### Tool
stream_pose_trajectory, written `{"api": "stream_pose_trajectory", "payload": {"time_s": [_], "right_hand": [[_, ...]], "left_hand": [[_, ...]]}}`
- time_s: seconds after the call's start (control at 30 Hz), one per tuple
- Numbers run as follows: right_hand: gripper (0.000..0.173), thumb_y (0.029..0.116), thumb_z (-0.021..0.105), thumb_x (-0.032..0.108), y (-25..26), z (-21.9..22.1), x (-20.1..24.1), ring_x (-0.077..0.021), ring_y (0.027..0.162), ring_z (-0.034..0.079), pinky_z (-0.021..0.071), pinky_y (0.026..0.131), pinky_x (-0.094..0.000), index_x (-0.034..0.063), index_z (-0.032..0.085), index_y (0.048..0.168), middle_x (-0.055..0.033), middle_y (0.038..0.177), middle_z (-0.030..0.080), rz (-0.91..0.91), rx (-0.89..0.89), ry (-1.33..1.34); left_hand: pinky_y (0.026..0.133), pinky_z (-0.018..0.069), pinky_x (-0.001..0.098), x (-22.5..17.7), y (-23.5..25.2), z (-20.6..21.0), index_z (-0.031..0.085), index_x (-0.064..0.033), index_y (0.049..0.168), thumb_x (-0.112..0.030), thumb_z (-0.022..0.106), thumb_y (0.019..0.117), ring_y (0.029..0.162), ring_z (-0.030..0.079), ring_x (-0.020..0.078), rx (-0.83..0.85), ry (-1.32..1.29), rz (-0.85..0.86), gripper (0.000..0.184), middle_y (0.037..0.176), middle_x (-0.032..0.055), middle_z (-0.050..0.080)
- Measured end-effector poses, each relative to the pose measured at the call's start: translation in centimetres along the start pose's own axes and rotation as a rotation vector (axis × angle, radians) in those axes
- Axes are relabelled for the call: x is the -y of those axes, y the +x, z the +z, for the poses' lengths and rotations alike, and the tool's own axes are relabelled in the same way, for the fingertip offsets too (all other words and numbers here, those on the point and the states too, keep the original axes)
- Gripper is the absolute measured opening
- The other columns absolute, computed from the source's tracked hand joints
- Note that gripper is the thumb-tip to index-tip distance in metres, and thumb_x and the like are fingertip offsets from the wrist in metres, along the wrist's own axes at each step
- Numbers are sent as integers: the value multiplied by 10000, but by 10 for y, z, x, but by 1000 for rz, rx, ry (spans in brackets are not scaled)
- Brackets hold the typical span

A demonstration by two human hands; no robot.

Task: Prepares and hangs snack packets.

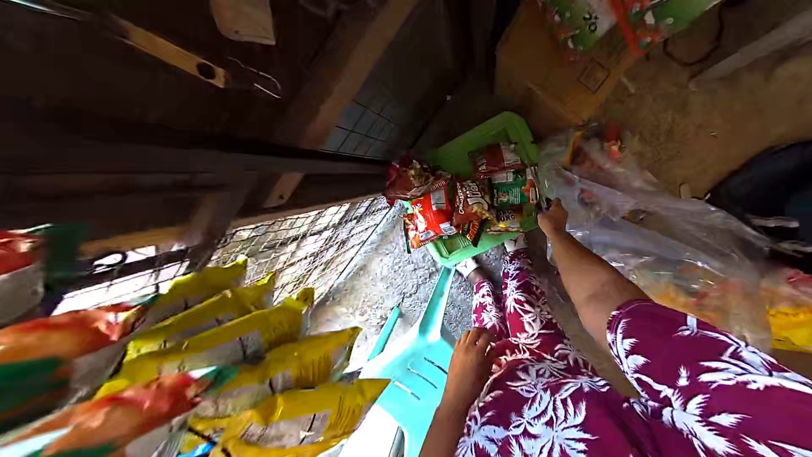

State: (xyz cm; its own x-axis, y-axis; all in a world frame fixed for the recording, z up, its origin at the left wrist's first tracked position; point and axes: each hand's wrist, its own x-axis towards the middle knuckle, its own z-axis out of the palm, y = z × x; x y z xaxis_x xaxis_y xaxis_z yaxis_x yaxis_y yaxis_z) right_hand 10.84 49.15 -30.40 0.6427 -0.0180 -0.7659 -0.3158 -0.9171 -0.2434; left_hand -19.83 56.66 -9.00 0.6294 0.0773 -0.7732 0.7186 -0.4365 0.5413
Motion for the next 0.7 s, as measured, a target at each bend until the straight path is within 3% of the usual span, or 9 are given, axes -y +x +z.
{"api": "stream_pose_trajectory", "payload": {"time_s": [0.1,0.37,0.47,0.6,0.7], "right_hand": [[504,975,683,195,21,14,2,-437,1237,608,462,1047,-595,-49,523,1387,-291,1287,640,49,-15,-18],[311,939,692,116,18,5,10,-453,1119,643,483,939,-636,-31,642,1208,-276,1155,679,-82,-74,7],[317,923,709,121,-11,-22,15,-477,1046,665,497,864,-668,-12,640,1203,-277,1081,695,-173,-96,-33],[356,912,718,80,-68,-83,15,-505,1073,650,482,907,-695,-44,630,1233,-306,1130,679,-292,-94,-52],[366,905,726,39,-121,-133,7,-479,1027,660,504,892,-666,-82,603,1228,-311,1110,670,-390,-78,49]], "left_hand": [[1058,469,532,13,-2,10,719,2,1165,-109,597,983,1219,617,373,-1,-20,-32,246,1265,196,672],[1005,500,522,11,-9,23,724,12,1112,-89,594,970,1156,649,369,-84,-66,30,218,1197,195,694],[1075,460,510,-8,-9,13,707,8,1178,-114,566,999,1233,614,360,9,-39,13,259,1260,205,669],[1090,437,544,-43,-14,-12,674,5,1256,-134,579,1005,1280,584,387,68,3,46,302,1329,229,633],[1094,461,512,-71,-21,-36,528,86,1389,-134,591,1011,1244,611,374,-24,-166,59,441,1351,264,603]]}}
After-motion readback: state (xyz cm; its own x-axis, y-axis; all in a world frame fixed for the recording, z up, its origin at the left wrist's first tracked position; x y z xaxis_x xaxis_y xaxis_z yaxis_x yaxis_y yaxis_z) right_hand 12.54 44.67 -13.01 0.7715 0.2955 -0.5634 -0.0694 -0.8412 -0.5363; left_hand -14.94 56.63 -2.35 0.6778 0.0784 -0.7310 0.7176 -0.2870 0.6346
